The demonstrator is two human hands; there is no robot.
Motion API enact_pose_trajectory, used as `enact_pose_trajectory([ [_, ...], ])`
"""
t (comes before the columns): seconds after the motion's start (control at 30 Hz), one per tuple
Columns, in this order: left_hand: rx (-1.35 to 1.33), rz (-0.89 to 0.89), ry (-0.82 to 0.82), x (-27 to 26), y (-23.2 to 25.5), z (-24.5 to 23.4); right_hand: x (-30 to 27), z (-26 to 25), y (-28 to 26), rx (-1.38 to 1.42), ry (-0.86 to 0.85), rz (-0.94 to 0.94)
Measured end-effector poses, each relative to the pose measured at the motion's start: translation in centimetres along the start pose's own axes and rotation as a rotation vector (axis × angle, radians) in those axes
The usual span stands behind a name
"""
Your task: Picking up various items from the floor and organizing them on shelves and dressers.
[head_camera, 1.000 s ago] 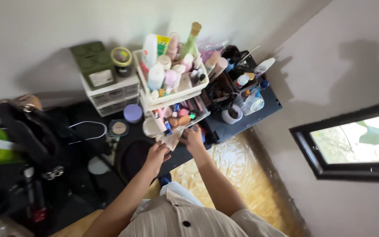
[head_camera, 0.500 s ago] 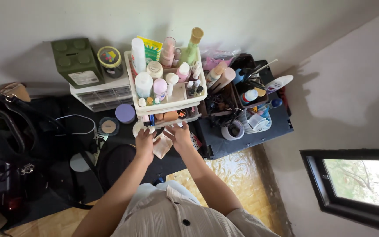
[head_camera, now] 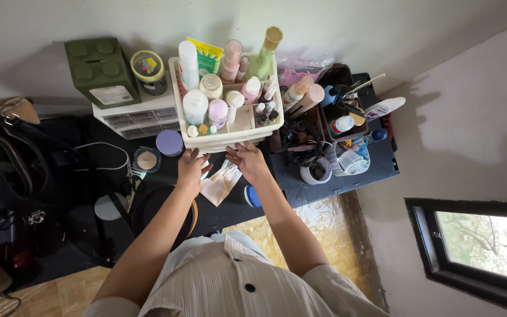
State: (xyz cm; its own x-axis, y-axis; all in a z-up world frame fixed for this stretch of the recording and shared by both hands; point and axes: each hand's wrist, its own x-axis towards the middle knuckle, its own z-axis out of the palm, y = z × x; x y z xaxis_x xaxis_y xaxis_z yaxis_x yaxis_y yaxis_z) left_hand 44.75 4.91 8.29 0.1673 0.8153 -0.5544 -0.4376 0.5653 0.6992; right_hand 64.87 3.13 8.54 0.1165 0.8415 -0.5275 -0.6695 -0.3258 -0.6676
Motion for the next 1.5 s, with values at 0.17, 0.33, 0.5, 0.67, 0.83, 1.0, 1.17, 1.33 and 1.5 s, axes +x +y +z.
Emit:
enact_pose_trajectory([
  [0.17, 0.743, 0.304, 0.161, 0.3, -2.5, -2.9, -2.1, -2.5, -1.0, -0.452, 0.044, -0.098],
  [0.33, 1.339, 0.443, 0.328, -2.4, -1.6, -1.8, -8.1, -3.2, -1.9, -1.323, 0.113, -0.341],
  [0.5, 1.513, 0.325, 0.326, -2.7, -1.0, -0.7, -12.3, -0.7, -0.4, -1.845, 0.169, -0.172],
  [0.67, 1.65, 0.382, 0.34, -1.8, -2.2, -2.1, -10.7, -4.1, 4.9, -2.005, 0.176, -0.183],
  [0.83, 1.596, 0.386, 0.37, -5.0, 1.4, -1.9, -10.7, -0.6, 4.2, -2.039, 0.112, -0.235],
  [1.0, 1.488, 0.546, 0.435, -6.8, 5.8, -3.1, -11.5, 6.2, 2.3, -1.931, 0.002, -0.369],
  [1.17, 1.475, 0.509, 0.427, -4.3, 9.7, -4.0, -12.0, 12.1, 1.8, -1.85, -0.118, -0.435],
  [1.33, 1.399, 0.531, 0.342, 0.3, 7.6, -6.7, -11.8, 16.8, 1.0, -1.832, -0.234, -0.514],
  [1.5, 1.092, 0.77, 0.226, 2.1, 4.8, -9.5, -9.7, 19.9, 1.5, -1.937, -0.302, -0.725],
])
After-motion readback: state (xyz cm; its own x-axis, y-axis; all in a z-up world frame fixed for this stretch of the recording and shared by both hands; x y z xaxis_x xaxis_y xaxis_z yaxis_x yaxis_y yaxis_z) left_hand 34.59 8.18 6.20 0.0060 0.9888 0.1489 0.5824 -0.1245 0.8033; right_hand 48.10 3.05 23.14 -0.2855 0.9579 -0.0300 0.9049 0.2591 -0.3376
